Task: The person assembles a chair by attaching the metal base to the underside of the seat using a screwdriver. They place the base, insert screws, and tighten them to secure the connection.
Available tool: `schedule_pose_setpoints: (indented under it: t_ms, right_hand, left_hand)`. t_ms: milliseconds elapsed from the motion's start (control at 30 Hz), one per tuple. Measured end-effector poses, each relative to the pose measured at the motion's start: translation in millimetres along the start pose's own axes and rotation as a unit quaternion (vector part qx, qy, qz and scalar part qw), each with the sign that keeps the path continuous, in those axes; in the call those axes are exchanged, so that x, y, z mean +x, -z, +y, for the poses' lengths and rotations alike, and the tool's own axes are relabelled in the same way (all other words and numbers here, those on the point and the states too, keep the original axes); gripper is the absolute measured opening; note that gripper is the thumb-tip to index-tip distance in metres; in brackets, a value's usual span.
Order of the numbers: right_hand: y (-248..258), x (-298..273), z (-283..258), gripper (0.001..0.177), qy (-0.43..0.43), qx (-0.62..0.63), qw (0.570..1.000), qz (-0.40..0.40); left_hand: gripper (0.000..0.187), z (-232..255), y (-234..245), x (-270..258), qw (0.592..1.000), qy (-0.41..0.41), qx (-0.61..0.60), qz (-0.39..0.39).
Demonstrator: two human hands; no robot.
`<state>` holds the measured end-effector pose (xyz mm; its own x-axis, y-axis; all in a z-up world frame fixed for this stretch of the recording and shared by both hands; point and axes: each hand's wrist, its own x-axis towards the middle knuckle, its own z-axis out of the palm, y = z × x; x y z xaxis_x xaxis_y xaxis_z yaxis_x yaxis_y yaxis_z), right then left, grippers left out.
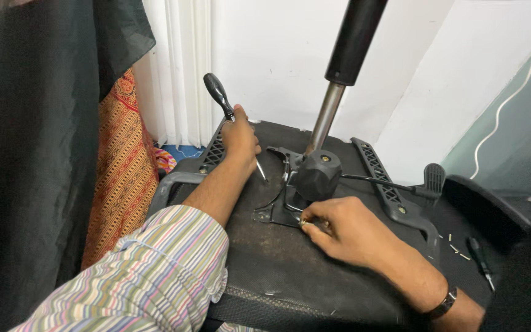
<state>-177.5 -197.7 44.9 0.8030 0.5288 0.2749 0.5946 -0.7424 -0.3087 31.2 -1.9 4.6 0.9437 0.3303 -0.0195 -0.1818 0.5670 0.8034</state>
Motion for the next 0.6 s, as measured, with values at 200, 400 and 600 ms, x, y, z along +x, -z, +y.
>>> schedule_pose_setpoints:
  t_ms: [200,400,600]
  right_hand:
    - [-3,-3,4,0.021,0.056,0.016,0.998,-0.011]
    - [-8,-7,-5,0.02,0.05,0.049,0.997,-0.035]
    - [-6,-11,-5,0.025,0.071,0.043,0.996,-0.037]
  left_hand:
    - [0.039,8,12,-6,0.998,-0.01,0.06,0.01]
    - [0.038,16,32,-11,0.997,-0.02,0.072,0.027]
    - [0.035,21,38,-15,0.996,-0.022,0.076,0.032]
